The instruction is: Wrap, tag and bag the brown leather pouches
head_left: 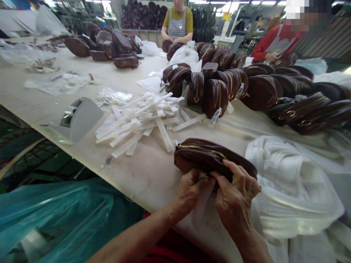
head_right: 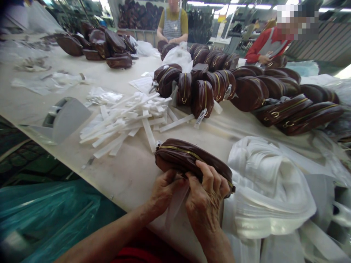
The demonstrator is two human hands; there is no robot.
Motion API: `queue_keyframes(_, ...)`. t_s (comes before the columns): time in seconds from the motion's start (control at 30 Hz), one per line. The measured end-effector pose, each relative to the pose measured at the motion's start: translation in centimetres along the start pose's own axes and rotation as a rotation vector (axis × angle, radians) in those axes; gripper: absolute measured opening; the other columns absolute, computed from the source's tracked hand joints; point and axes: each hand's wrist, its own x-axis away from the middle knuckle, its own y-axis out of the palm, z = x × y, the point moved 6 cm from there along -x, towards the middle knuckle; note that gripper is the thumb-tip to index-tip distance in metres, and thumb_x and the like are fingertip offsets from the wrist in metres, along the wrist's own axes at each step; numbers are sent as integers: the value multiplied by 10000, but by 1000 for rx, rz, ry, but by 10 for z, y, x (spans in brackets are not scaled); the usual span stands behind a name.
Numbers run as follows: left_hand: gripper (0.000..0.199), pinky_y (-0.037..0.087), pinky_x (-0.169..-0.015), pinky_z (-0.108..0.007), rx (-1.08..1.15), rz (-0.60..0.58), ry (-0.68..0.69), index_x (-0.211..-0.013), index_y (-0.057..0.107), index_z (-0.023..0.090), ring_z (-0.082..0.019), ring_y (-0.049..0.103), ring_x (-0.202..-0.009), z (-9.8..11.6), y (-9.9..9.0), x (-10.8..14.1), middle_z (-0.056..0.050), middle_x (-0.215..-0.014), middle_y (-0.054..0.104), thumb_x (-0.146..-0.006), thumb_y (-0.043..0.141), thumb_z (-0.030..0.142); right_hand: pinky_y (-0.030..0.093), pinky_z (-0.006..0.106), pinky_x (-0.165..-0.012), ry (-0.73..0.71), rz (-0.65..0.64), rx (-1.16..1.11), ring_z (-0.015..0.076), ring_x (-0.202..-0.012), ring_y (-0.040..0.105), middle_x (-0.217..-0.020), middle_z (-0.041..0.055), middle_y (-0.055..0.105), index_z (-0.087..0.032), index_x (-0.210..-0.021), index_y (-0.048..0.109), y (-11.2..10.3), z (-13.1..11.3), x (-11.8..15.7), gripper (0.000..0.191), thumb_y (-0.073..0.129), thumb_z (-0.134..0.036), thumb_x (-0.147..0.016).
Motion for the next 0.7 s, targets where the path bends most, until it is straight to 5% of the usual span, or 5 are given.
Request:
queue_keyframes(0.23, 257, 425, -647, -225, 107, 4, -34, -814, 618, 111, -136, 499, -716, 2, 8, -8, -27, -778, 582, -641, 669, 293, 311, 467, -896, -8, 10, 0, 291, -1104, 455, -1189, 112, 537, -192, -888, 673, 2, 3, 0, 257, 442, -96, -832)
queue_keyframes(0.37, 183, 430, -622, -224, -336, -163, 80, -857, 604, 120, -143, 525, -702, 16, 5, -5, -24, -768, 595, -760, 592, 275, 311, 474, -916, -33, -30, -42, 290, -1141, 446, -1243, 95, 517, -216, -947, 660, 2, 7, 4, 291, 447, -80, -803)
queue_keyframes(0.43, 200, 445, -617, -251, -707, -158, 298, -873, 595, 123, -163, 544, -691, 37, -1, 2, -40, -761, 601, -825, 571, 316, 313, 469, -926, -36, -22, -68, 284, -1153, 450, -1257, 91, 515, -222, -959, 653, -1, 8, 5, 295, 446, -77, -807)
queue_keyframes(0.57, 245, 461, -823, -341, -1181, 2, 1086, -1122, 534, 124, -222, 559, -939, 96, 6, 27, -106, -987, 605, -913, 499, 246, 319, 454, -940, -54, 6, -84, 275, -1158, 468, -1237, 104, 540, -207, -987, 615, -5, 5, 4, 253, 434, -100, -846)
queue_keyframes(0.7, 255, 409, -919, -339, -1380, -279, 1400, -1167, 494, 96, -226, 491, -1078, 105, 32, 19, -104, -1111, 567, -945, 380, 148, 342, 421, -920, -60, 65, -72, 256, -1113, 507, -1180, 109, 587, -192, -1058, 540, -8, 5, -1, 223, 442, -131, -867)
